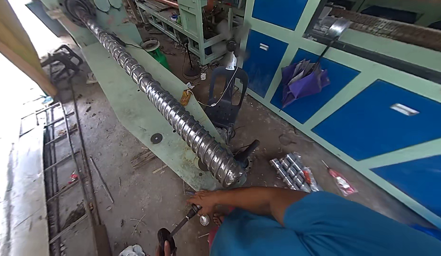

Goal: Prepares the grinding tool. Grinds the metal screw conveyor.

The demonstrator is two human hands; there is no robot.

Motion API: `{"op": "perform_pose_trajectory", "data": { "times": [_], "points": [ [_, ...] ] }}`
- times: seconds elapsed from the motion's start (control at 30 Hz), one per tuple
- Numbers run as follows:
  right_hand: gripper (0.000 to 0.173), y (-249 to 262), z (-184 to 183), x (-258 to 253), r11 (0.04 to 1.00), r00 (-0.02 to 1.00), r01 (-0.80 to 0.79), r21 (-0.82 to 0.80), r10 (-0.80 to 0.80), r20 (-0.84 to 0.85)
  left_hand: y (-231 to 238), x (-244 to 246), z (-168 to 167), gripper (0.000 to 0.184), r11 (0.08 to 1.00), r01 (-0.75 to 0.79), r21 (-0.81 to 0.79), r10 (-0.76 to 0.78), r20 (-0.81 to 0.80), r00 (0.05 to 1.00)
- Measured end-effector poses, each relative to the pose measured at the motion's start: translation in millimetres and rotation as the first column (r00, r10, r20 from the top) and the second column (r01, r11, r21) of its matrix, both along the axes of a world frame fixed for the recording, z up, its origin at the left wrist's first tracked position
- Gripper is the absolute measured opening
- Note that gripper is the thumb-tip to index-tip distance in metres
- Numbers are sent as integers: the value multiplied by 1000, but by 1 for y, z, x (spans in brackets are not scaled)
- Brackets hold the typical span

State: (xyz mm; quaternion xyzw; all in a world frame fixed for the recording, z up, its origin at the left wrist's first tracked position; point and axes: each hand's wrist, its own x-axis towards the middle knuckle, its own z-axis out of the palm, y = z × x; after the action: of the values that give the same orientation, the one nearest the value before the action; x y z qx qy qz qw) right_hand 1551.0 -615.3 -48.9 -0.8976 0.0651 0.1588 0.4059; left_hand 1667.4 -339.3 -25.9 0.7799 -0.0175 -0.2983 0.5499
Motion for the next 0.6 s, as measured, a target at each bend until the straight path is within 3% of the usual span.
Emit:
{"op": "perform_pose_trajectory", "data": {
  "times": [0.13, 0.23, 0.33, 0.47, 0.6],
  "points": [
    [90, 18, 2, -5, 994, 999, -23, -104, 27, 35, 2, -1, -1, 51, 1000, -16, 3, 16, -13, 1000],
    [73, 25, -5, -3, 990, 993, 54, -130, -40, 112, 0, -2, -5, 49, 999, -43, -8, 43, -9, 999],
    [67, 11, -5, -1, 999, 998, 37, -19, -35, 59, 0, -2, -4, 49, 998, -61, -2, 61, -4, 998],
    [79, 1, 7, 1, 998, 999, -43, -54, 41, -32, -3, -2, -4, 50, 998, -55, -6, 55, -8, 998],
    [90, 23, -5, -7, 990, 997, 2, -138, 9, 74, -2, -2, -7, 50, 996, -89, 0, 89, -22, 996]
  ]
}}
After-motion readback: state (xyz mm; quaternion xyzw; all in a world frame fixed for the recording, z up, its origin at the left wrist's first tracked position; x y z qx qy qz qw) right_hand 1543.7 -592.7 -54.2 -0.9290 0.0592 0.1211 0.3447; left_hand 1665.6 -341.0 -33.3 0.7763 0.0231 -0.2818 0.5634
